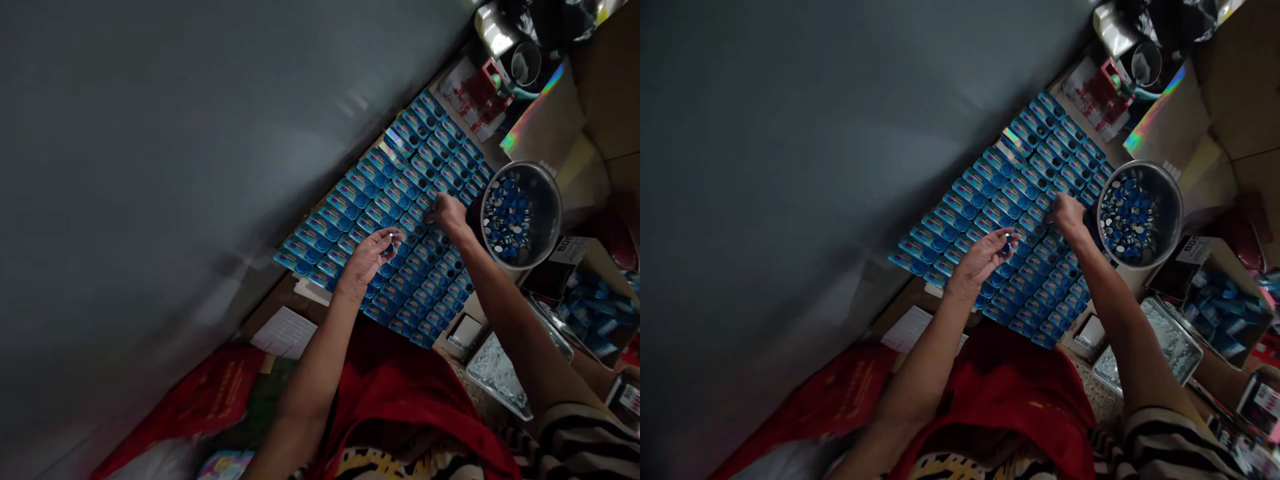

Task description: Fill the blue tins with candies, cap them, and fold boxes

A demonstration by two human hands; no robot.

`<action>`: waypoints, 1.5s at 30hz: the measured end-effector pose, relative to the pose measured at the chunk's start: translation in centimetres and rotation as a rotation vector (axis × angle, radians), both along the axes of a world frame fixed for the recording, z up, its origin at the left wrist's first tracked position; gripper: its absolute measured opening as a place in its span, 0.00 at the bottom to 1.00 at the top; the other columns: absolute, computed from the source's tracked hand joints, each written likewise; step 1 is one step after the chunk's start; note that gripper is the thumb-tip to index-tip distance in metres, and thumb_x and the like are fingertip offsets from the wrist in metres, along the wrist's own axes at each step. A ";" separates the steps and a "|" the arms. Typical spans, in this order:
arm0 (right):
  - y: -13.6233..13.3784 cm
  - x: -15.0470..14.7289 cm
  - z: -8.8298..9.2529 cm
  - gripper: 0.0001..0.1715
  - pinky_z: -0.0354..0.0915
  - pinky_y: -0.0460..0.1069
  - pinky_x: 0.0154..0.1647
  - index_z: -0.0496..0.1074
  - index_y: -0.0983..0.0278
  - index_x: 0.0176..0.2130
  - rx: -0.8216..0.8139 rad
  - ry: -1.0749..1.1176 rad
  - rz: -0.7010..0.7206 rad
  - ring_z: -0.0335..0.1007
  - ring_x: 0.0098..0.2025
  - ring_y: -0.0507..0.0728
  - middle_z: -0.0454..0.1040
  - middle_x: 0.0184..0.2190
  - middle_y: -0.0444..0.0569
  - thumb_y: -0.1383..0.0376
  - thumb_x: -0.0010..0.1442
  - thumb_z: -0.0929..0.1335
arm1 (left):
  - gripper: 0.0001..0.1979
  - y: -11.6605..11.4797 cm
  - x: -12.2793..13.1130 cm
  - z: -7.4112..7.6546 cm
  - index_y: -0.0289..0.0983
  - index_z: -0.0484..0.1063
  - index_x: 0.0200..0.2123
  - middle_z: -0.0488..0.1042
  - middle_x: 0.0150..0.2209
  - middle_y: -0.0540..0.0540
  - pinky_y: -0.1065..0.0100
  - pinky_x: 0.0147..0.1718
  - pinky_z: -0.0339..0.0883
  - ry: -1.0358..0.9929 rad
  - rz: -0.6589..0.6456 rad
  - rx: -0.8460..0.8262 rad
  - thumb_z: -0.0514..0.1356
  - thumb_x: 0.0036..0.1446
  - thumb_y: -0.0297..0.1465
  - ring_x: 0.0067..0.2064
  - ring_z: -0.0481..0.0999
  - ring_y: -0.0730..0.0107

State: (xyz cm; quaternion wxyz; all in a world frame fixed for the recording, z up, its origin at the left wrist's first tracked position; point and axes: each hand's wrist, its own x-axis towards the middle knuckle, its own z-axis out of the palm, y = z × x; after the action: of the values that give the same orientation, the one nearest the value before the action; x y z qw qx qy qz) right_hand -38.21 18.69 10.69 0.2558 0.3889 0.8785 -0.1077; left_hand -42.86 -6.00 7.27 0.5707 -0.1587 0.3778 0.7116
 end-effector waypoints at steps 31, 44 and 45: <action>-3.6 2.1 -0.8 0.07 0.63 0.50 0.40 0.81 0.59 0.41 -0.006 0.106 0.044 0.78 0.44 0.61 0.84 0.42 0.50 0.64 0.61 0.73 | 0.26 -1.3 2.5 0.2 0.37 0.81 0.52 0.83 0.53 0.40 0.60 0.59 0.70 0.138 0.016 -0.144 0.67 0.47 0.21 0.56 0.82 0.60; -13.6 8.1 0.4 0.20 0.72 0.50 0.42 0.80 0.61 0.46 -0.642 0.771 -0.390 0.78 0.38 0.57 0.83 0.39 0.50 0.51 0.63 0.70 | 0.19 1.1 6.3 1.2 0.39 0.83 0.49 0.82 0.57 0.42 0.62 0.64 0.68 0.345 0.197 -0.257 0.64 0.53 0.24 0.64 0.77 0.58; -14.2 8.7 0.0 0.20 0.73 0.51 0.41 0.81 0.61 0.46 -0.726 0.794 -0.490 0.78 0.37 0.57 0.83 0.38 0.49 0.51 0.61 0.70 | 0.20 1.2 6.7 1.4 0.39 0.83 0.50 0.82 0.57 0.42 0.62 0.64 0.68 0.307 0.172 -0.227 0.64 0.52 0.25 0.64 0.77 0.57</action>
State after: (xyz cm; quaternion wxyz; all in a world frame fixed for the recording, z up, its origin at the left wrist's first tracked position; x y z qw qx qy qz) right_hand -29.51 4.47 10.68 -0.0083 0.3981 0.6984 -0.5948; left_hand -36.11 -4.84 8.62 0.4220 -0.1436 0.5231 0.7264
